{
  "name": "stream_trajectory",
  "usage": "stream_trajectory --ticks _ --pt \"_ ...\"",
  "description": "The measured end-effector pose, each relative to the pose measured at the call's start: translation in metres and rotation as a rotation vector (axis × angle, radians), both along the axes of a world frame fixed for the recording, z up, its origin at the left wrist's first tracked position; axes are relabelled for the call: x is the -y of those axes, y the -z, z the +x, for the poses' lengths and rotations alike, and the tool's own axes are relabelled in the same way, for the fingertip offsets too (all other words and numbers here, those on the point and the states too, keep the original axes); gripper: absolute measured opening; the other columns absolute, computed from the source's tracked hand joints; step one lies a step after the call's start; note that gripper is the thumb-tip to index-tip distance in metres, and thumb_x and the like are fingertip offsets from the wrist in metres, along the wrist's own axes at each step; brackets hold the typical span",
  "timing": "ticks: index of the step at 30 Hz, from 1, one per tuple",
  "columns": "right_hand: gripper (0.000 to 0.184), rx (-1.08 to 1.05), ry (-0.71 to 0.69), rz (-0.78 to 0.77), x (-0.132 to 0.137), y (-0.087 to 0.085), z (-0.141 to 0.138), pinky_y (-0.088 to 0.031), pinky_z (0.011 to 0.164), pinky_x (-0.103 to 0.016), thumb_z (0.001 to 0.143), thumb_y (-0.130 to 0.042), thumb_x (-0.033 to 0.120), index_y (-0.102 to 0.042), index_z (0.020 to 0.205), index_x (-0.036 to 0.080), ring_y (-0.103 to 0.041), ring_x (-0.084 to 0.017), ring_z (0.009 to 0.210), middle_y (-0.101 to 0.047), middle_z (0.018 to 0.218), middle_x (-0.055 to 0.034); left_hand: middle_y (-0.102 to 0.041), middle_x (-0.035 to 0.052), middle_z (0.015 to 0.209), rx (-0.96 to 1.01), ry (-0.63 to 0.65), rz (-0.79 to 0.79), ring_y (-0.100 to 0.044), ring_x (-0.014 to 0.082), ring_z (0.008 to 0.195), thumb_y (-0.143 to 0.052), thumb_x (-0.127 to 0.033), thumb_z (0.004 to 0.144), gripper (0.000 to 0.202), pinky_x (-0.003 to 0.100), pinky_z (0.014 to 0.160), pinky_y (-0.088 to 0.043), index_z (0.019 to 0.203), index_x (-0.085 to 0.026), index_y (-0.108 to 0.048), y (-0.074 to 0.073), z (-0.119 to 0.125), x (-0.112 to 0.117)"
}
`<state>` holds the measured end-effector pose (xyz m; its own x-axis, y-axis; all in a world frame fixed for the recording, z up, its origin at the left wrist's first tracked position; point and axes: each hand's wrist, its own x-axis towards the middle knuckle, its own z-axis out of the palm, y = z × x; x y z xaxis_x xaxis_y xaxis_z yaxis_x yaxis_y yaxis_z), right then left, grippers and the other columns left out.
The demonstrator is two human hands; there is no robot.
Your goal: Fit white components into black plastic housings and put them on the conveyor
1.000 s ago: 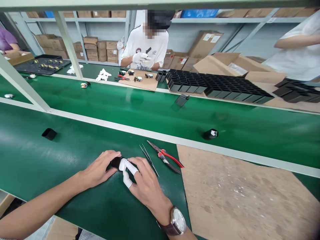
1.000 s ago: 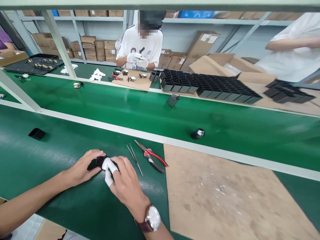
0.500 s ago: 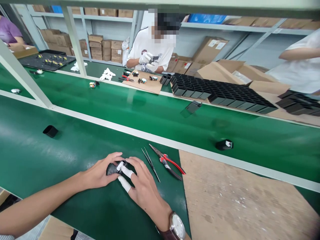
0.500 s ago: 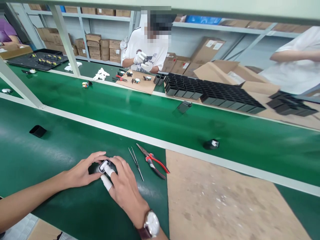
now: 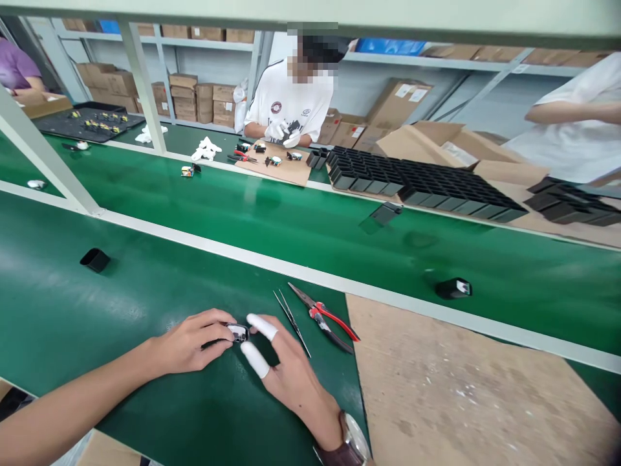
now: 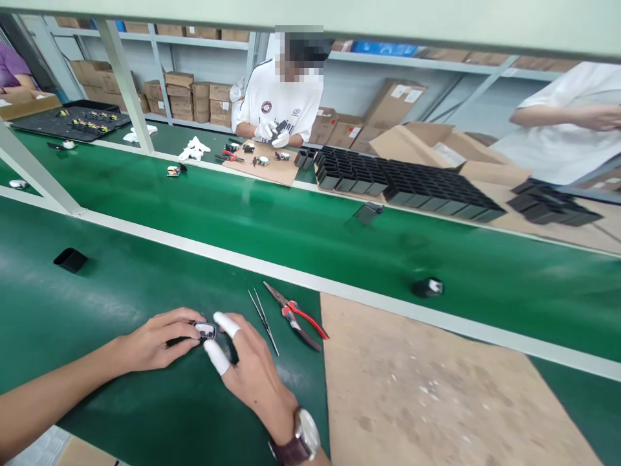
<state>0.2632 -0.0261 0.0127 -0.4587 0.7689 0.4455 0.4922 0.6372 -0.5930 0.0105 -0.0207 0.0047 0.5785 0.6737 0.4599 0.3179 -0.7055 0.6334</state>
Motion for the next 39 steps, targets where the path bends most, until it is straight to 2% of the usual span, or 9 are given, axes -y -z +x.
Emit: stream_trajectory --ticks 4,6,8,10,13,16,22,32,39 --pt "0.039 0.266 0.379 0.21 -0.014 0.011 0.02 -0.059 0.09 -0.052 0.103 -0.052 0.023 -0.051 0.141 0.012 -0.065 -0.033 0.109 -0.066 0.118 -0.0191 -0.066 0.0137 0.129 -0.011 -0.018 -0.004 -0.072 0.0202 0.108 -0.063 -0.01 0.099 0.017 0.029 0.091 -0.059 0.113 -0.019 -0.065 0.0 -0.005 -0.003" --pt "0.034 0.466 0.45 0.291 -0.019 0.017 0.026 -0.059 0.08 -0.052 0.1 -0.047 0.014 -0.057 0.133 0.009 -0.065 -0.034 0.098 -0.067 0.106 -0.0191 -0.067 0.0129 0.128 -0.008 -0.016 -0.044 -0.072 0.0199 0.108 -0.064 -0.013 0.1 0.016 0.028 0.089 -0.059 0.114 -0.02 -0.064 0.001 -0.006 -0.004" --pt "0.037 0.536 0.403 0.325 -0.019 0.019 0.027 -0.058 0.074 -0.047 0.094 -0.041 0.003 -0.061 0.124 0.01 -0.063 -0.031 0.088 -0.066 0.097 -0.0156 -0.069 0.0116 0.126 -0.006 -0.033 -0.076 -0.073 0.02 0.108 -0.065 -0.017 0.1 0.017 0.029 0.089 -0.06 0.117 -0.021 -0.062 0.003 -0.005 -0.005" --pt "0.041 0.456 0.297 0.321 -0.016 0.017 0.023 -0.058 0.073 -0.041 0.091 -0.039 -0.002 -0.061 0.122 0.012 -0.063 -0.028 0.089 -0.065 0.1 -0.014 -0.072 0.0093 0.123 -0.022 -0.098 -0.111 -0.073 0.0205 0.108 -0.068 -0.021 0.099 0.025 0.03 0.09 -0.06 0.122 -0.023 -0.059 0.005 -0.004 -0.005" --pt "0.032 0.24 0.155 0.317 -0.006 0.01 0.011 -0.055 0.069 -0.034 0.095 -0.047 0.002 -0.06 0.121 0.014 -0.061 -0.023 0.09 -0.063 0.109 -0.0132 -0.074 0.0056 0.12 -0.05 -0.214 -0.156 -0.074 0.0207 0.107 -0.072 -0.027 0.097 0.036 0.032 0.091 -0.06 0.128 -0.026 -0.054 0.005 -0.003 -0.003" --pt "0.024 0.176 0.087 0.367 0.002 0.004 0.002 -0.05 0.063 -0.033 0.096 -0.051 0.003 -0.061 0.114 0.015 -0.057 -0.021 0.083 -0.061 0.106 -0.0119 -0.074 0.004 0.119 -0.042 -0.233 -0.142 -0.074 0.0195 0.106 -0.072 -0.027 0.097 0.039 0.032 0.092 -0.06 0.131 -0.027 -0.053 0.004 -0.002 -0.001" --pt "0.021 0.204 0.094 0.423 0.002 0.002 -0.001 -0.046 0.063 -0.033 0.093 -0.049 -0.001 -0.061 0.099 0.015 -0.054 -0.021 0.083 -0.06 0.105 -0.013 -0.073 0.0061 0.12 -0.002 -0.205 -0.052 -0.073 0.0198 0.109 -0.072 -0.026 0.097 0.044 0.034 0.094 -0.061 0.136 -0.026 -0.05 0.008 -0.001 0.0" --pt "0.022 0.205 0.074 0.448 0.005 -0.001 -0.004 -0.044 0.064 -0.034 0.089 -0.048 -0.002 -0.06 0.088 0.016 -0.053 -0.022 0.084 -0.061 0.103 -0.0133 -0.072 0.0085 0.124 -0.007 -0.161 -0.034 -0.073 0.0216 0.112 -0.072 -0.027 0.098 0.05 0.037 0.096 -0.062 0.141 -0.026 -0.046 0.015 0.0 0.002" --pt "0.027 0.386 0.071 0.434 0.004 -0.014 0.003 -0.044 0.066 -0.037 0.09 -0.045 0.0 -0.06 0.08 0.02 -0.056 -0.023 0.087 -0.065 0.105 -0.0119 -0.071 0.0084 0.121 -0.062 -0.157 -0.053 -0.073 0.0218 0.106 -0.07 -0.025 0.098 0.046 0.036 0.093 -0.062 0.139 -0.027 -0.049 0.005 0.001 0.002"
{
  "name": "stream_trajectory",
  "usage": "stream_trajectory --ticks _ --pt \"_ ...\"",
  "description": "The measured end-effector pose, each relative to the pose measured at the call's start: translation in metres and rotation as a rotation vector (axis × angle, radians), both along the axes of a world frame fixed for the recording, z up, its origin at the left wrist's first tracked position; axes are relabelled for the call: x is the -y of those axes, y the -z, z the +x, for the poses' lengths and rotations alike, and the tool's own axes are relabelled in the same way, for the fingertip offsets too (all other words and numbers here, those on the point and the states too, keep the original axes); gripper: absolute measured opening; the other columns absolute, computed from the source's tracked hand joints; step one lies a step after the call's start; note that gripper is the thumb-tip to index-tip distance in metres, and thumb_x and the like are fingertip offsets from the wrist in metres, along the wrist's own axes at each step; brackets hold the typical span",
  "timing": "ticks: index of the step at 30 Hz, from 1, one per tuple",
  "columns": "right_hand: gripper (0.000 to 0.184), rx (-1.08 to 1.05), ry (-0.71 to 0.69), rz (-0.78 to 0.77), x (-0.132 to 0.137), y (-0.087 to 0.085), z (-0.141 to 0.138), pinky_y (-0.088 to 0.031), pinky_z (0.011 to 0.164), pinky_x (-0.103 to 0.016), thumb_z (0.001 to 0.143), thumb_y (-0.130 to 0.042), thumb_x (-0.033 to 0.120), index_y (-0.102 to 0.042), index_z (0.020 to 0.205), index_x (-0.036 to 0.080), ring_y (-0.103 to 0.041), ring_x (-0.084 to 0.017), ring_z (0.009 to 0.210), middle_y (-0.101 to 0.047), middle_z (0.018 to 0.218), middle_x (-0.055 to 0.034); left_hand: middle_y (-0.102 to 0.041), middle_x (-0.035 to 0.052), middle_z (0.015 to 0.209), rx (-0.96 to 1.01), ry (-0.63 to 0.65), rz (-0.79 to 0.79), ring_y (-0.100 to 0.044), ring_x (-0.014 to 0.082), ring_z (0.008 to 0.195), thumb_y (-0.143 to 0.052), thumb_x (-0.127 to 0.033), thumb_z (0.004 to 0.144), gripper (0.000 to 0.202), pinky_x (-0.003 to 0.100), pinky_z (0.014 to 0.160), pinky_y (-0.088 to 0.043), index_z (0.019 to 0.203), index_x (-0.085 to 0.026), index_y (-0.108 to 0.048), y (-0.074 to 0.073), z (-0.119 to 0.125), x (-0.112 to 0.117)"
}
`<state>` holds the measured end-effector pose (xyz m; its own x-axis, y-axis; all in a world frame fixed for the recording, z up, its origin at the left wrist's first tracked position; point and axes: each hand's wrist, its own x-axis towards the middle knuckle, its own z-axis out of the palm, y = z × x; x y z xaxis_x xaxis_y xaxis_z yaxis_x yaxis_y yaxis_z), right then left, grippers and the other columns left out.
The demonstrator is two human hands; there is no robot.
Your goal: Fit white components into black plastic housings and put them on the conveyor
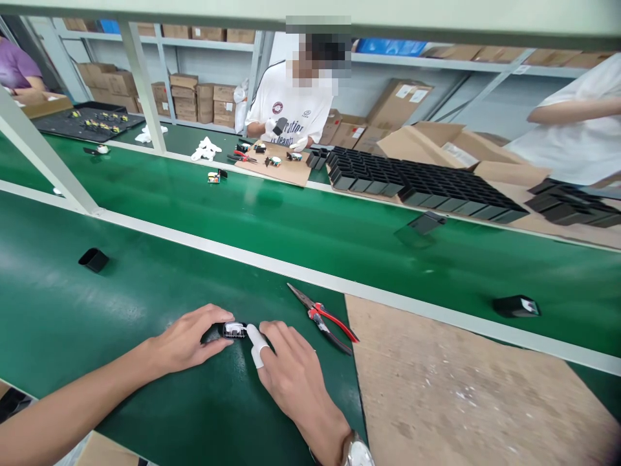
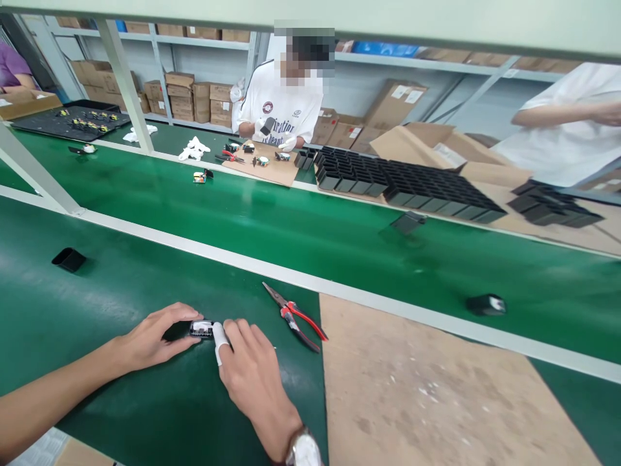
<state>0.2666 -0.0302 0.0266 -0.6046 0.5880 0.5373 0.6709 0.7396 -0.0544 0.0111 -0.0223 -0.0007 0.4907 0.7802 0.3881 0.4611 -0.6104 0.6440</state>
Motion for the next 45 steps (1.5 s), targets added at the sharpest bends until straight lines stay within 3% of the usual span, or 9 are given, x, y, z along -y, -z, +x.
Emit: stream_trajectory --ticks 9,13,17,21,23,26,29,40,45 --pt "0.025 -0.061 0.237 -0.024 -0.019 0.027 0.012 -0.049 0.066 -0.036 0.091 -0.047 0.001 -0.066 0.094 0.017 -0.057 -0.022 0.081 -0.065 0.098 -0.0104 -0.07 0.0123 0.12 -0.013 0.127 0.192 -0.07 0.0232 0.106 -0.065 -0.008 0.097 0.034 0.037 0.09 -0.06 0.128 -0.023 -0.064 -0.012 0.0 -0.008" --pt "0.03 0.002 0.262 -0.054 -0.023 0.032 0.011 -0.054 0.074 -0.041 0.089 -0.046 0.0 -0.068 0.106 0.012 -0.058 -0.027 0.087 -0.066 0.099 -0.0129 -0.068 0.0138 0.12 -0.023 0.146 0.22 -0.068 0.0232 0.104 -0.063 -0.004 0.097 0.033 0.035 0.082 -0.059 0.124 -0.022 -0.066 -0.021 -0.001 -0.007" --pt "0.029 -0.149 0.204 -0.077 -0.019 0.025 0.007 -0.056 0.083 -0.044 0.099 -0.05 0.007 -0.063 0.123 0.013 -0.06 -0.028 0.101 -0.066 0.114 -0.0156 -0.068 0.0135 0.119 -0.001 0.128 0.195 -0.067 0.0228 0.104 -0.061 -0.005 0.099 0.026 0.036 0.083 -0.059 0.117 -0.022 -0.067 -0.025 0.001 -0.005" --pt "0.041 -0.276 0.033 -0.174 -0.007 0.018 -0.003 -0.056 0.09 -0.046 0.102 -0.057 0.02 -0.05 0.142 0.016 -0.061 -0.028 0.11 -0.066 0.121 -0.0152 -0.071 0.012 0.117 0.086 0.066 0.002 -0.069 0.0224 0.1 -0.064 -0.014 0.099 0.014 0.038 0.085 -0.06 0.109 -0.022 -0.07 -0.016 0.004 -0.005" --pt "0.056 -0.273 -0.015 -0.223 -0.001 0.018 -0.01 -0.057 0.093 -0.049 0.101 -0.063 0.03 -0.041 0.15 0.014 -0.062 -0.03 0.112 -0.065 0.124 -0.0169 -0.073 0.0108 0.109 0.288 -0.035 -0.283 -0.072 0.0217 0.094 -0.067 -0.025 0.1 0.01 0.037 0.082 -0.063 0.108 -0.02 -0.07 -0.011 0.007 -0.006" --pt "0.066 -0.293 -0.031 -0.24 0.005 0.023 -0.019 -0.059 0.089 -0.048 0.099 -0.066 0.034 -0.035 0.152 0.012 -0.064 -0.029 0.106 -0.066 0.12 -0.0173 -0.074 0.0078 0.095 0.586 -0.091 -0.814 -0.074 0.0201 0.083 -0.071 -0.043 0.098 0.028 0.036 0.077 -0.065 0.107 -0.017 -0.068 -0.012 0.012 -0.007" --pt "0.056 -0.367 -0.001 -0.242 0.007 0.026 -0.024 -0.061 0.082 -0.046 0.1 -0.064 0.032 -0.04 0.147 0.015 -0.065 -0.027 0.097 -0.068 0.109 -0.0132 -0.074 0.0075 0.092 0.655 -0.061 -1.049 -0.075 0.0206 0.084 -0.074 -0.053 0.093 0.04 0.035 0.079 -0.064 0.104 -0.015 -0.068 -0.019 0.017 -0.006" --pt "0.048 -0.412 0.038 -0.277 0.005 0.02 -0.022 -0.062 0.084 -0.046 0.096 -0.064 0.029 -0.05 0.138 0.012 -0.064 -0.028 0.095 -0.068 0.103 -0.0119 -0.071 0.0052 0.088 0.589 -0.035 -1.089 -0.071 0.0161 0.077 -0.075 -0.055 0.092 0.043 0.033 0.077 -0.064 0.105 -0.015 -0.068 -0.026 0.022 -0.007" --pt "0.057 -0.307 0.045 -0.222 0.004 0.027 -0.021 -0.06 0.094 -0.05 0.1 -0.06 0.025 -0.041 0.152 0.013 -0.065 -0.03 0.109 -0.068 0.118 -0.0151 -0.073 0.0056 0.086 0.618 -0.125 -0.852 -0.072 0.0169 0.075 -0.082 -0.047 0.087 0.036 0.034 0.075 -0.064 0.096 -0.015 -0.069 -0.021 0.013 -0.018"
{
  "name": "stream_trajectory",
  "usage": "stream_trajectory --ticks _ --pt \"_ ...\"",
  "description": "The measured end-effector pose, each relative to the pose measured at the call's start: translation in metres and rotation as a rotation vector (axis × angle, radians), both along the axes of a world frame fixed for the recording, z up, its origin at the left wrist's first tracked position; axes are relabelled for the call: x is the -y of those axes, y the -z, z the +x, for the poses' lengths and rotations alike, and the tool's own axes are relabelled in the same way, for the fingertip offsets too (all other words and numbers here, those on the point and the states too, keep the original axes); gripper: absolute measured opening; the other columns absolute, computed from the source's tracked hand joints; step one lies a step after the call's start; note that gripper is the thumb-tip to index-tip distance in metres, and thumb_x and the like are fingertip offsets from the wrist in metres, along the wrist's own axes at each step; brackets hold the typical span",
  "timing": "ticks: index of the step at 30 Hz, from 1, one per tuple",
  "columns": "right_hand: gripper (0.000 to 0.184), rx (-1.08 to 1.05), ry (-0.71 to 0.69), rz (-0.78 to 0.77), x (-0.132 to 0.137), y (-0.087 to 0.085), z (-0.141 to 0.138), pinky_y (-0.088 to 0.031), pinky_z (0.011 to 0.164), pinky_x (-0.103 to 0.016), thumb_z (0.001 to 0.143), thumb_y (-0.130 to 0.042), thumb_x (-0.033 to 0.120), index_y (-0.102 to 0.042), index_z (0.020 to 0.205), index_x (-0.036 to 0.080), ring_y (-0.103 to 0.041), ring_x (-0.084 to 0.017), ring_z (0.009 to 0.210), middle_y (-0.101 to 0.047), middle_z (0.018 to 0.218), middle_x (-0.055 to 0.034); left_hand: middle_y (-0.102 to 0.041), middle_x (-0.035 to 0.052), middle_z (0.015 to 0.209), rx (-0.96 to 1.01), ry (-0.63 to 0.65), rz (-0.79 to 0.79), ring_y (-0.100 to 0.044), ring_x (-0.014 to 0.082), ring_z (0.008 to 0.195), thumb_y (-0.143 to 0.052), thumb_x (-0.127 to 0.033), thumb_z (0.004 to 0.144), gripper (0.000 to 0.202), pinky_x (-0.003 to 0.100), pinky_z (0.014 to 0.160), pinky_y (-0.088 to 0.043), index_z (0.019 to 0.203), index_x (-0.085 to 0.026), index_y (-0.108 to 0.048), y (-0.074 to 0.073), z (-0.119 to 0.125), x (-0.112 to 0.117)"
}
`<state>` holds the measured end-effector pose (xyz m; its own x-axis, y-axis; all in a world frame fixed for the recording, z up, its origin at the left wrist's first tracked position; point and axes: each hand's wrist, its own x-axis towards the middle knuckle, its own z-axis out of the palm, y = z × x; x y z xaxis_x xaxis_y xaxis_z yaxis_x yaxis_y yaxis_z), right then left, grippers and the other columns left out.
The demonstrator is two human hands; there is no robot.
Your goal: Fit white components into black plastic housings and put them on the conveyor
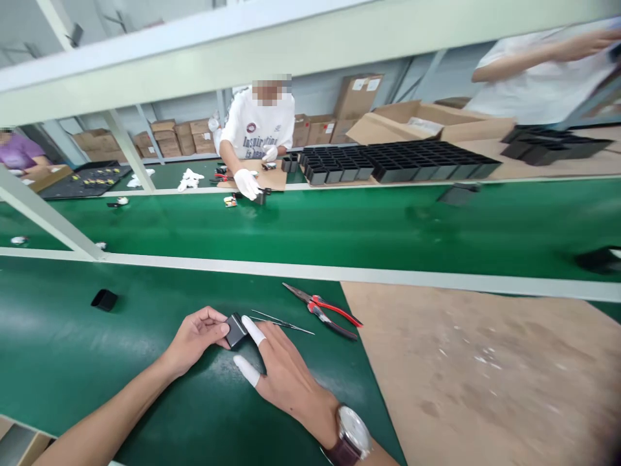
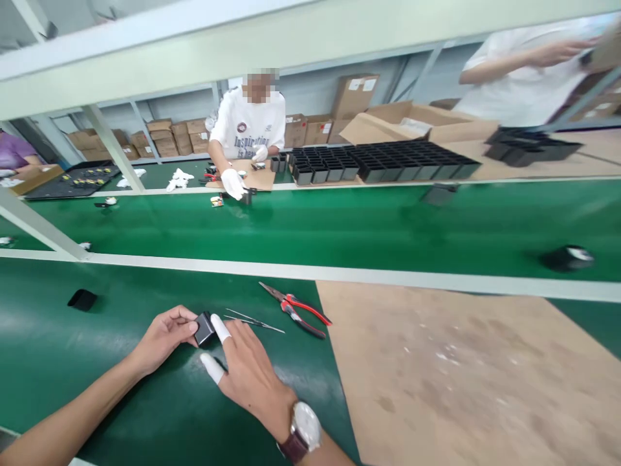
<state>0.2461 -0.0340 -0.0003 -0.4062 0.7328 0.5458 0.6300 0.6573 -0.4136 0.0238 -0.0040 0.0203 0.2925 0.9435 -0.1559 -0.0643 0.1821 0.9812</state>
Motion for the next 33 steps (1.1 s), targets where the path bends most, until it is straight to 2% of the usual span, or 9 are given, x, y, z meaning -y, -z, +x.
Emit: stream_trajectory --ticks 5,7,9,12,15,21,24,29,33 --pt "0.043 0.065 -0.007 0.124 -0.005 0.018 -0.001 -0.063 0.085 -0.047 0.102 -0.055 0.024 -0.051 0.143 0.012 -0.068 -0.03 0.101 -0.069 0.115 -0.0156 -0.071 0.0077 0.098 -0.411 -0.117 0.583 -0.072 0.018 0.084 -0.073 -0.04 0.094 0.023 0.033 0.077 -0.063 0.093 -0.018 -0.07 0.0 -0.025 -0.041" --pt "0.035 0.11 -0.026 0.174 -0.007 0.021 -0.001 -0.063 0.083 -0.046 0.102 -0.053 0.02 -0.057 0.136 0.013 -0.069 -0.03 0.099 -0.07 0.114 -0.015 -0.071 0.0085 0.102 -0.686 -0.125 0.771 -0.072 0.0188 0.089 -0.069 -0.035 0.095 0.016 0.033 0.082 -0.063 0.094 -0.019 -0.072 -0.002 -0.037 -0.072" --pt "0.032 0.145 -0.047 0.214 -0.008 0.02 0.0 -0.064 0.084 -0.046 0.1 -0.051 0.016 -0.06 0.131 0.013 -0.069 -0.03 0.1 -0.07 0.115 -0.015 -0.071 0.0086 0.102 -0.859 -0.189 0.833 -0.072 0.0193 0.089 -0.069 -0.029 0.094 0.01 0.034 0.087 -0.062 0.093 -0.02 -0.073 -0.003 -0.049 -0.109" --pt "0.034 0.158 -0.079 0.239 -0.011 0.018 0.003 -0.064 0.083 -0.042 0.098 -0.052 0.014 -0.06 0.13 0.013 -0.069 -0.029 0.099 -0.071 0.115 -0.0143 -0.069 0.0103 0.101 -0.933 -0.35 0.804 -0.072 0.0191 0.08 -0.066 -0.021 0.093 0.006 0.036 0.082 -0.063 0.093 -0.017 -0.071 -0.002 -0.064 -0.163" --pt "0.037 0.152 -0.11 0.265 -0.016 0.022 0.007 -0.063 0.082 -0.04 0.094 -0.052 0.011 -0.061 0.129 0.015 -0.07 -0.028 0.098 -0.072 0.113 -0.0132 -0.07 0.0105 0.097 -0.998 -0.446 0.778 -0.072 0.0201 0.077 -0.063 -0.017 0.095 0.008 0.037 0.081 -0.064 0.096 -0.016 -0.071 0.002 -0.071 -0.19" --pt "0.044 0.168 -0.149 0.228 -0.02 0.03 0.011 -0.061 0.087 -0.04 0.091 -0.05 0.007 -0.061 0.133 0.016 -0.069 -0.028 0.103 -0.072 0.118 -0.0127 -0.067 0.0111 0.134 -1.127 -0.324 0.826 -0.064 0.0263 0.126 -0.067 -0.035 0.097 0.039 0.041 0.111 -0.052 0.134 -0.023 -0.064 0.007 -0.09 -0.168" --pt "0.04 0.18 -0.151 0.199 -0.017 0.028 0.012 -0.06 0.089 -0.039 0.096 -0.051 0.011 -0.061 0.134 0.015 -0.068 -0.027 0.105 -0.071 0.119 -0.0133 -0.062 0.014 0.143 -1.247 -0.336 0.754 -0.055 0.0315 0.137 -0.067 -0.04 0.096 0.044 0.048 0.12 -0.043 0.135 -0.02 -0.065 -0.007 -0.134 -0.162" --pt "0.029 0.19 -0.129 0.174 -0.016 0.027 0.009 -0.058 0.091 -0.04 0.097 -0.053 0.013 -0.066 0.122 0.015 -0.067 -0.027 0.106 -0.07 0.119 -0.0133 -0.062 0.0191 0.14 -1.459 -0.472 0.475 -0.05 0.0406 0.14 -0.068 -0.042 0.09 0.049 0.057 0.121 -0.037 0.131 -0.014 -0.067 -0.037 -0.232 -0.178" --pt "0.027 0.183 -0.101 0.183 -0.021 0.031 0.005 -0.058 0.086 -0.039 0.096 -0.053 0.012 -0.066 0.119 0.017 -0.067 -0.027 0.101 -0.07 0.114 -0.0124 -0.065 0.0188 0.137 -1.528 -0.527 0.272 -0.054 0.0377 0.137 -0.066 -0.045 0.095 0.05 0.055 0.114 -0.043 0.133 -0.012 -0.064 -0.042 -0.273 -0.189"
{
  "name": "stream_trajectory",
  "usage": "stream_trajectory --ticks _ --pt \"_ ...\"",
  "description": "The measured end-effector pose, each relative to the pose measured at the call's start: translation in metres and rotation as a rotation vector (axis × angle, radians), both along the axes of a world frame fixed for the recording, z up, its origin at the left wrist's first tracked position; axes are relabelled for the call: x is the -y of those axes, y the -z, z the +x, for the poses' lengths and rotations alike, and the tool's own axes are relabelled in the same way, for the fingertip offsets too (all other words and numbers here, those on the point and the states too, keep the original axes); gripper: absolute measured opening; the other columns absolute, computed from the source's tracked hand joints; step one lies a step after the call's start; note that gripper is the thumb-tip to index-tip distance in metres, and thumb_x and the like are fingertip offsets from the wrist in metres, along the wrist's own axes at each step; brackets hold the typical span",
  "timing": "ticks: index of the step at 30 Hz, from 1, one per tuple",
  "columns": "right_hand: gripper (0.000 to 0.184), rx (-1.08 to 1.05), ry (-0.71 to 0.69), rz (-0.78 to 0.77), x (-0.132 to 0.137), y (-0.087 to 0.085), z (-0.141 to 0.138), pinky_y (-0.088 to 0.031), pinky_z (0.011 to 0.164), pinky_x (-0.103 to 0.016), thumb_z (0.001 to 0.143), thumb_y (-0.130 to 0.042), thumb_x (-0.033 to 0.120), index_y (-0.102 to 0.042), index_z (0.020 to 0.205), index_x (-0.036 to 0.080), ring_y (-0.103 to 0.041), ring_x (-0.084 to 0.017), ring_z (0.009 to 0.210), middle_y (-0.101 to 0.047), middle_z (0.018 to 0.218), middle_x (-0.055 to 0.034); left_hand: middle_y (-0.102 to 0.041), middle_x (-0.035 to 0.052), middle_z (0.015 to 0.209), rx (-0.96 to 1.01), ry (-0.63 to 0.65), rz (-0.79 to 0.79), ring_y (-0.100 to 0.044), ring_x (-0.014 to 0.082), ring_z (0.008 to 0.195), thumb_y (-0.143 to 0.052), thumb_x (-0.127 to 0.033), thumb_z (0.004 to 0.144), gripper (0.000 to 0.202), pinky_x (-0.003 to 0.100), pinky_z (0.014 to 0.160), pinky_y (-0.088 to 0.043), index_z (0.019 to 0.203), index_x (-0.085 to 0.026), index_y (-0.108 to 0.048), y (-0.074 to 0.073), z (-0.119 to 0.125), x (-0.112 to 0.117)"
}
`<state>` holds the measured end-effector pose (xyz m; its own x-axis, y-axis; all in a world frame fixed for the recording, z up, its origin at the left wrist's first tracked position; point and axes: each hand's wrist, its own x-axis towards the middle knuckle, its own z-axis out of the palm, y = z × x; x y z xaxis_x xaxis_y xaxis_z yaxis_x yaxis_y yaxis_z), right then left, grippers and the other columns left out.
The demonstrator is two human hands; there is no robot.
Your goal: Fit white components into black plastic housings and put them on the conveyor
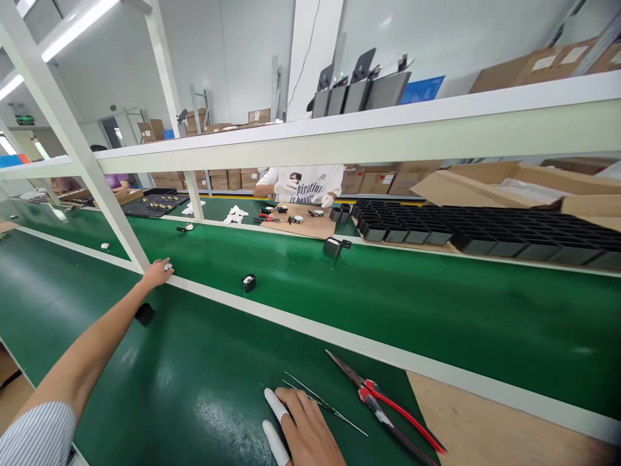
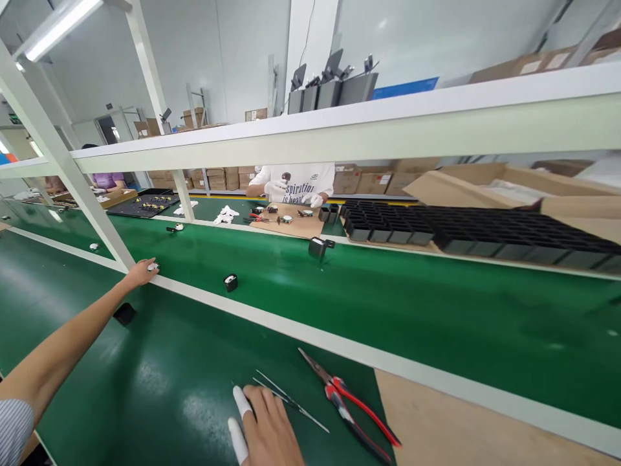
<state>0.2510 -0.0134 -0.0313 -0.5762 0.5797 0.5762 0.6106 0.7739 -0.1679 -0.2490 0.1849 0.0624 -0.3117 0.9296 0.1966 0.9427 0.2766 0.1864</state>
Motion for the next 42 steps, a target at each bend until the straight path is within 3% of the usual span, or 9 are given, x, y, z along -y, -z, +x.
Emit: stream_trajectory --ticks 4,9,18,22,26,29,32,36,42 --pt "0.029 -0.012 -0.008 0.003 -0.001 -0.002 -0.002 -0.058 0.084 -0.039 0.096 -0.052 0.012 -0.064 0.122 0.017 -0.067 -0.026 0.098 -0.069 0.113 -0.0121 -0.065 0.0142 0.134 0.006 -0.015 -0.023 -0.063 0.031 0.124 -0.065 -0.04 0.098 0.041 0.055 0.108 -0.048 0.13 -0.015 -0.065 0.006 0.011 -0.009" --pt "0.033 -0.063 0.058 0.038 0.005 -0.013 0.001 -0.056 0.086 -0.039 0.1 -0.049 0.011 -0.06 0.131 0.015 -0.065 -0.025 0.098 -0.068 0.113 -0.0124 -0.066 0.0158 0.128 0.03 0.245 0.051 -0.066 0.0316 0.12 -0.059 -0.022 0.092 0.04 0.047 0.11 -0.049 0.13 -0.014 -0.067 0.013 0.084 -0.001" --pt "0.034 0.045 0.333 0.102 -0.022 -0.005 0.038 -0.05 0.077 -0.045 0.097 -0.045 0.007 -0.062 0.125 0.01 -0.058 -0.029 0.089 -0.066 0.103 -0.0135 -0.071 0.0107 0.12 0.083 1.032 0.023 -0.068 0.0287 0.109 -0.072 -0.049 0.094 0.056 0.042 0.095 -0.056 0.142 -0.023 -0.057 0.039 0.235 0.136" --pt "0.03 -0.006 0.302 0.068 -0.018 -0.009 0.037 -0.052 0.081 -0.045 0.098 -0.048 0.008 -0.064 0.124 0.012 -0.059 -0.03 0.097 -0.065 0.112 -0.0156 -0.067 0.0141 0.133 -0.028 0.916 0.156 -0.063 0.0327 0.123 -0.066 -0.059 0.096 0.061 0.048 0.104 -0.051 0.144 -0.023 -0.056 0.02 0.203 0.148" --pt "0.035 -0.028 0.127 -0.036 -0.003 -0.023 0.013 -0.055 0.089 -0.045 0.1 -0.052 0.01 -0.061 0.133 0.014 -0.06 -0.029 0.109 -0.066 0.128 -0.0152 -0.066 0.0179 0.134 -0.212 0.52 0.302 -0.058 0.0391 0.129 -0.055 -0.054 0.101 0.05 0.057 0.109 -0.047 0.136 -0.02 -0.063 -0.001 0.105 0.143" --pt "0.037 0.044 0.013 -0.117 0.005 -0.031 -0.01 -0.057 0.095 -0.049 0.098 -0.056 0.012 -0.062 0.134 0.018 -0.057 -0.032 0.123 -0.057 0.15 -0.0116 -0.064 0.0252 0.137 -0.271 0.253 0.166 -0.058 0.0488 0.127 -0.053 -0.057 0.095 0.062 0.065 0.102 -0.049 0.135 -0.012 -0.065 0.002 0.034 0.144" --pt "0.039 0.085 -0.049 -0.175 0.006 -0.031 -0.022 -0.059 0.094 -0.053 0.098 -0.062 0.021 -0.06 0.137 0.019 -0.058 -0.034 0.126 -0.055 0.153 -0.0112 -0.073 0.0228 0.121 -0.113 0.245 0.004 -0.069 0.0423 0.11 -0.048 -0.052 0.092 0.056 0.056 0.097 -0.055 0.122 -0.011 -0.072 0.012 0.007 0.149" --pt "0.025 -0.104 -0.103 -0.211 0.004 -0.027 -0.015 -0.058 0.098 -0.045 0.101 -0.057 0.017 -0.063 0.125 0.019 -0.065 -0.026 0.121 -0.07 0.13 -0.0114 -0.077 0.0116 0.114 0.099 0.368 0.055 -0.072 0.0321 0.104 -0.053 -0.055 0.095 0.049 0.045 0.094 -0.059 0.124 -0.02 -0.072 0.012 0.061 0.162" --pt "0.031 -0.147 -0.055 -0.289 0.009 -0.033 0.001 -0.059 0.1 -0.044 0.096 -0.053 0.008 -0.059 0.124 0.018 -0.064 -0.025 0.121 -0.061 0.138 -0.014 -0.073 0.008 0.11 0.25 0.906 0.129 -0.067 0.0233 0.104 -0.054 -0.034 0.106 0.033 0.037 0.091 -0.059 0.136 -0.025 -0.062 0.005 0.202 0.184"
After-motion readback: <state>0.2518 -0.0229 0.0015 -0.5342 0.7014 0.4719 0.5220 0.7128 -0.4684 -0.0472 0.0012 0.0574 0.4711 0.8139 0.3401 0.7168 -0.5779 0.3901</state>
